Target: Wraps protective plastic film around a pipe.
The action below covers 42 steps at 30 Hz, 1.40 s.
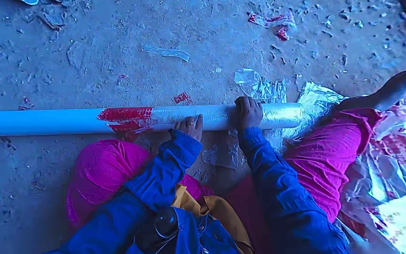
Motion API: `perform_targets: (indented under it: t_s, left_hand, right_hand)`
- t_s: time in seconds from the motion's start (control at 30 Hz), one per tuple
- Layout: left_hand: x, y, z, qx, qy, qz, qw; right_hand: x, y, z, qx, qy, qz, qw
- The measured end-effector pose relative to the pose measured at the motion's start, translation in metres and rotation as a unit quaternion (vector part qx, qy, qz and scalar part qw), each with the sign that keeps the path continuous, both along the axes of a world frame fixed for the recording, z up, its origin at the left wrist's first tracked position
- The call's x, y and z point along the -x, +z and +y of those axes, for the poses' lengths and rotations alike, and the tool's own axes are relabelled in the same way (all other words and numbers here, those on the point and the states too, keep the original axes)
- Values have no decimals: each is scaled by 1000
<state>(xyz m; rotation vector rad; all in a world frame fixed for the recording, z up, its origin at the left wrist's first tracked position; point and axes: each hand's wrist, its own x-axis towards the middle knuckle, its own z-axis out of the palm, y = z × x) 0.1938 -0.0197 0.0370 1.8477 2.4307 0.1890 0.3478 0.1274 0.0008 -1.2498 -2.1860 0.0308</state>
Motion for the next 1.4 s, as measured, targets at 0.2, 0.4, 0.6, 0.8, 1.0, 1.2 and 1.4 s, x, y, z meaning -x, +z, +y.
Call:
perform_targets:
  t_s: [0.2, 0.4, 0.6, 0.8, 1.0, 1.2, 1.4]
  left_hand:
    - [9, 4, -1, -43, -22, -105, 993]
    - [13, 8, -6, -36, 40, -260, 964]
    - [10, 31, 2, 15, 38, -208, 977]
    - [3, 30, 2, 135, 49, -182, 973]
    - [16, 24, 5, 132, 67, -229, 962]
    - [15, 22, 0, 111, 26, -216, 970]
    - [-11, 12, -21, 7, -16, -152, 988]
  right_hand:
    - [3, 1, -6, -7, -6, -23, 1000]
    - [-1, -7, -7, -50, 2, -19, 999]
    - [-3, -15, -9, -106, 1, 0, 994]
    - [-5, -17, -13, -112, -4, 2, 994]
    - [-5, -16, -15, -107, -6, -3, 994]
    - [-6, -19, -15, -113, -4, 1, 994]
    - [-4, -16, -14, -94, -8, 1, 996]
